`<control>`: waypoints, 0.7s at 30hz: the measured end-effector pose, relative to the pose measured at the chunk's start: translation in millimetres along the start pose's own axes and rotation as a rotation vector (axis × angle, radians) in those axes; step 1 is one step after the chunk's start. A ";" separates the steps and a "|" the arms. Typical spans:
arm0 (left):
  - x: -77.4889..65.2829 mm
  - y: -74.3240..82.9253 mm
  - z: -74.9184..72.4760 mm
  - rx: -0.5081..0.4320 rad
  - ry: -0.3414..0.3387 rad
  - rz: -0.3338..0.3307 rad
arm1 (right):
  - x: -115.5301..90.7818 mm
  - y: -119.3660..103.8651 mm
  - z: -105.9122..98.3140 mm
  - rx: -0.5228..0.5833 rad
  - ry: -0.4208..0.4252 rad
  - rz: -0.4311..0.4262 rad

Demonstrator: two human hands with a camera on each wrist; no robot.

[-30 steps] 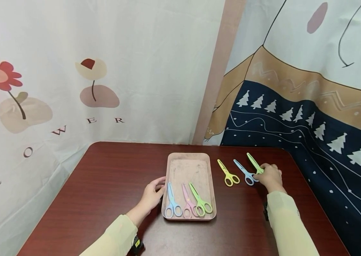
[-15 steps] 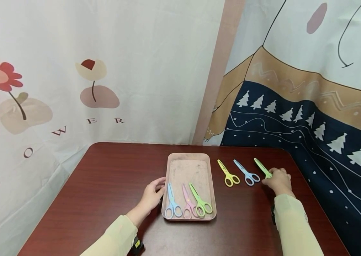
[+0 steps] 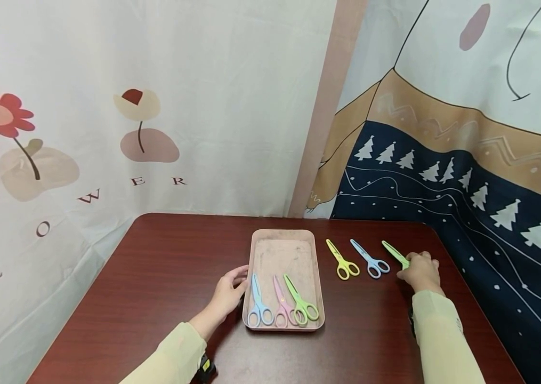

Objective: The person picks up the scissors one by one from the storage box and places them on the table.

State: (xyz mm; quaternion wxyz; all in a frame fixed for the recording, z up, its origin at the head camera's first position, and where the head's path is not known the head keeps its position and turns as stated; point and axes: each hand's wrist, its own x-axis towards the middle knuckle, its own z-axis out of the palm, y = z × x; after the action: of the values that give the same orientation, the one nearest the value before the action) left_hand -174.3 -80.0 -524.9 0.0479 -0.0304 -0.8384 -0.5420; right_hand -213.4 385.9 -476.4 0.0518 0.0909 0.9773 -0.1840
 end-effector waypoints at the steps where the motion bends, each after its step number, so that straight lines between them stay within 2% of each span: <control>1: 0.0 0.2 -0.2 0.000 0.002 -0.001 | 0.2 0.0 0.4 -0.001 -0.003 0.001; 13: -0.9 1.1 -0.9 -0.008 0.001 -0.010 | 0.0 -1.9 -1.9 0.004 -0.049 0.018; 21: 0.1 -0.5 -0.2 -0.012 0.000 -0.013 | 5.0 5.9 6.9 -0.013 -0.055 -0.006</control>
State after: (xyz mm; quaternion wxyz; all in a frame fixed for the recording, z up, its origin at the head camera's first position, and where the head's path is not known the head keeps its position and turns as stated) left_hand -174.4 -80.4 -525.3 0.0441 -0.0254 -0.8355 -0.5472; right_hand -216.7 389.6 -485.6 0.0785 0.0826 0.9770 -0.1801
